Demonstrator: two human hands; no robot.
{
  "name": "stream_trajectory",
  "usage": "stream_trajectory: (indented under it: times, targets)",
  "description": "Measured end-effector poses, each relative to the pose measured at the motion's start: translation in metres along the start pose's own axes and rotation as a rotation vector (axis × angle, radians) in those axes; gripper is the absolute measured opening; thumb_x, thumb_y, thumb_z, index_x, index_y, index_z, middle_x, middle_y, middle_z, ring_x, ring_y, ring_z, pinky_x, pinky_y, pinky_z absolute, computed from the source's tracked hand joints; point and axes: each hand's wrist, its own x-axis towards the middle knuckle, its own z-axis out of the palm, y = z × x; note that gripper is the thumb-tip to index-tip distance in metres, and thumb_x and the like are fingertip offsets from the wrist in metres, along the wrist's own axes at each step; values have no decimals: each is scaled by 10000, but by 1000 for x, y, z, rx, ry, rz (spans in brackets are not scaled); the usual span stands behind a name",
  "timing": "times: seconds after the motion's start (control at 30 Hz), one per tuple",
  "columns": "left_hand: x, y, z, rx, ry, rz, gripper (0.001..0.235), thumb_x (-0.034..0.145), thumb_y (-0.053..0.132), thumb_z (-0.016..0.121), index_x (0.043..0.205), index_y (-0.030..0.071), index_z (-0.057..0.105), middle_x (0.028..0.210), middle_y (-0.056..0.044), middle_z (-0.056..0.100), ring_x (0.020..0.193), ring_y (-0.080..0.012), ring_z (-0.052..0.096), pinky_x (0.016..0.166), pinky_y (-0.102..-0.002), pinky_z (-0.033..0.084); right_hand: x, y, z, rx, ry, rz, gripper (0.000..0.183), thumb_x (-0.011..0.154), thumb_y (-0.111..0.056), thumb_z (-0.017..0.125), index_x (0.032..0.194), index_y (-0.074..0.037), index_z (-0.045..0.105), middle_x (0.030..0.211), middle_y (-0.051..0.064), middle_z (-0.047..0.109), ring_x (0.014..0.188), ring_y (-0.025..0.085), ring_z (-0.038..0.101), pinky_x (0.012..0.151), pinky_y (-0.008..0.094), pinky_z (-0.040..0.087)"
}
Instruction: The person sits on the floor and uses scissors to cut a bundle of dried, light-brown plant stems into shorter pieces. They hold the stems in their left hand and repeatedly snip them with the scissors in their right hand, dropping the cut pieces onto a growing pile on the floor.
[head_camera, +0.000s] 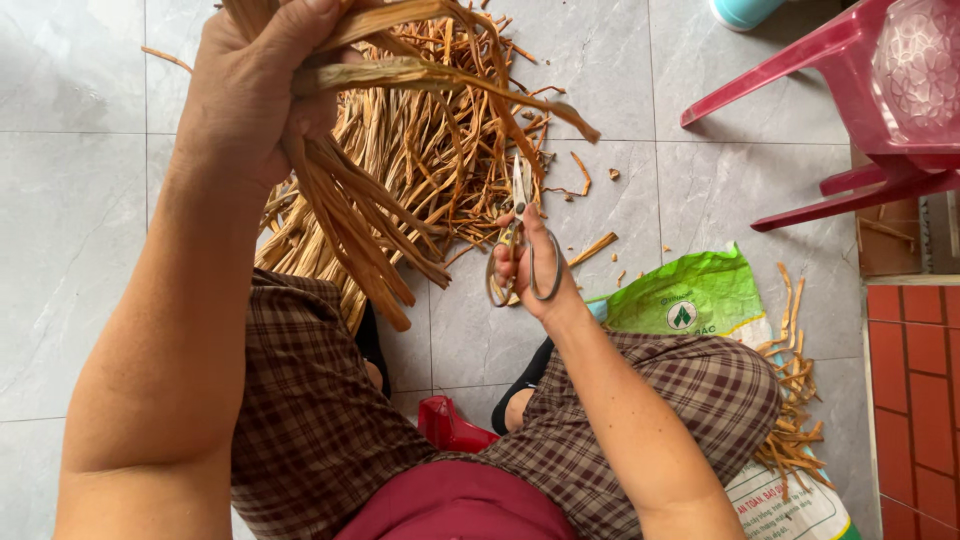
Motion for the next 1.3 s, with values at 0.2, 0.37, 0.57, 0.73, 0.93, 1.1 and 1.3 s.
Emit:
stream_trajectory:
  times: [0.2, 0.37, 0.57, 0.73, 0.93, 1.1, 1.3]
  targets:
    - [5, -9, -15, 10, 20, 55, 215, 1150, 255, 692, 1046, 68, 697, 836, -37, 670, 562, -43, 511, 481, -208, 390, -41, 9, 29, -8, -208, 115, 698, 895, -723, 589, 1234, -113, 607, 883, 76, 692, 701, 141, 676, 640, 327, 570]
    - [4, -9, -9, -11, 19, 22, 193, 1134, 250, 696, 1046, 78, 698, 887, -33, 676, 613, -54, 512, 504, -213, 377, -35, 1, 34, -56, -306, 176, 748, 857, -752, 591, 1269, -128, 604, 969, 125, 732, 740, 159, 706, 712, 349, 607]
    - [3, -8, 1, -28, -21, -22, 148, 1131, 225, 668, 1066, 92, 675, 855, -10, 656, 583, -40, 488, 486, -199, 374, -17, -12, 26, -38, -312, 153, 734, 861, -746, 607, 1260, -130, 615, 937, 106, 716, 728, 143, 679, 687, 350, 590]
    - [2, -6, 2, -34, -22, -41, 137, 1117, 224, 652, 1090, 92, 677, 864, -14, 662, 591, -30, 495, 480, -189, 367, -19, -8, 24, -31, -302, 119, 737, 872, -762, 621, 1242, -125, 621, 896, 77, 683, 709, 136, 646, 652, 328, 557]
    - [1, -7, 4, -30, -39, -74, 151, 1122, 234, 644, 1085, 88, 654, 871, -33, 676, 612, -35, 537, 487, -192, 393, -22, -15, 31, -64, -300, 119, 767, 827, -789, 620, 1226, -135, 619, 849, 47, 652, 672, 116, 613, 611, 306, 534]
    - [0, -5, 3, -35, -40, -75, 139, 1131, 221, 642, 1118, 83, 645, 902, -36, 676, 638, -37, 545, 484, -186, 372, -24, -12, 37, -103, -251, 156, 785, 743, -800, 629, 1180, -149, 613, 824, 33, 652, 647, 108, 612, 587, 290, 544]
    - [-2, -3, 5, -48, -57, -71, 139, 1129, 221, 631, 1112, 83, 641, 875, -47, 673, 581, -37, 507, 472, -187, 366, -12, -6, 17, 55, -311, 118, 692, 864, -746, 659, 1187, -136, 608, 704, -51, 512, 538, 19, 444, 497, 215, 421]
